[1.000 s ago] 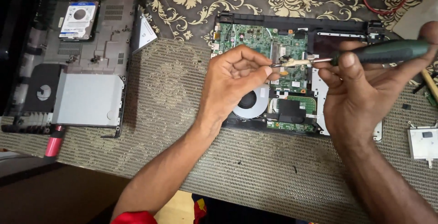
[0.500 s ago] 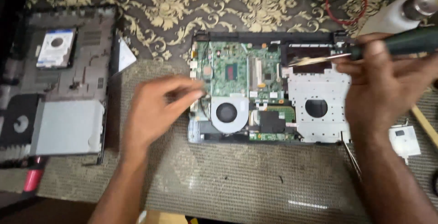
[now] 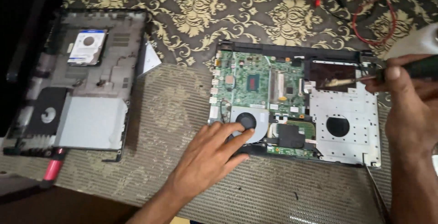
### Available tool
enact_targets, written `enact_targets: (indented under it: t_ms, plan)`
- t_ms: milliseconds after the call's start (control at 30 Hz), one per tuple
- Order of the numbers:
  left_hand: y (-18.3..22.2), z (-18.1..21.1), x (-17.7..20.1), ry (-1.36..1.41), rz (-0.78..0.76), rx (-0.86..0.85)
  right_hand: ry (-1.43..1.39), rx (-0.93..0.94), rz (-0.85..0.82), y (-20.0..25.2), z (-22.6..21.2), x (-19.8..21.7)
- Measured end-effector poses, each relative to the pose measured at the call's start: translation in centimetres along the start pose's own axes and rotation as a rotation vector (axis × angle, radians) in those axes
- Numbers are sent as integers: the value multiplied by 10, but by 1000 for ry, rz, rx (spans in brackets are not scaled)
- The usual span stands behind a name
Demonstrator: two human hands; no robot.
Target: Connecting internal ribbon cables and components to a laptop motherboard during a repair.
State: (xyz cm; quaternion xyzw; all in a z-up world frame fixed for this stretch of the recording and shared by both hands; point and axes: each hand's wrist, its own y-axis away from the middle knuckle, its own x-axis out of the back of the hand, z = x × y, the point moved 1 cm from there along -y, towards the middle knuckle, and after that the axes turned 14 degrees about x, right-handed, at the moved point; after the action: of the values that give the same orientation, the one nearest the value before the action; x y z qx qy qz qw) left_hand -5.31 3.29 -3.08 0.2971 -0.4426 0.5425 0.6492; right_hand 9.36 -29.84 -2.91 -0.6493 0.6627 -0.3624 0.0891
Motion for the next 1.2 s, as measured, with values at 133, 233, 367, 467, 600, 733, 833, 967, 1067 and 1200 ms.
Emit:
enact_targets:
  t_ms: [133,233,367,467,600,733,833,967,1067,1200]
  plan:
    - [3,-7,-11,1,57,-1,46,-103,6,7,-9,-13]
    - [4,-10,-17,-48,66,-14,32,-38,31,8,-20,-21]
    - [2,-10,-9,77,88,-20,-140,188,-88,-6,-57,-41]
    - [1,-10,-8,157,44,-6,-171,204,-130,-4,-65,-53]
    - [-1,-12,-10,98,-2,12,-206,387,-222,-1,-53,-61]
    - [0,-17,-21,52,72,5,-179,409,-248,-5,-55,-59]
    - [1,-17,-22,18,44,20,-179,351,-255,-4,-59,-58]
    - [1,-17,-21,38,35,17,-213,338,-297,0,-59,-60]
    - [1,-16,-21,41,46,8,-222,329,-309,0,-59,-61]
    - [1,-17,-21,50,50,12,-163,358,-328,-1,-55,-64]
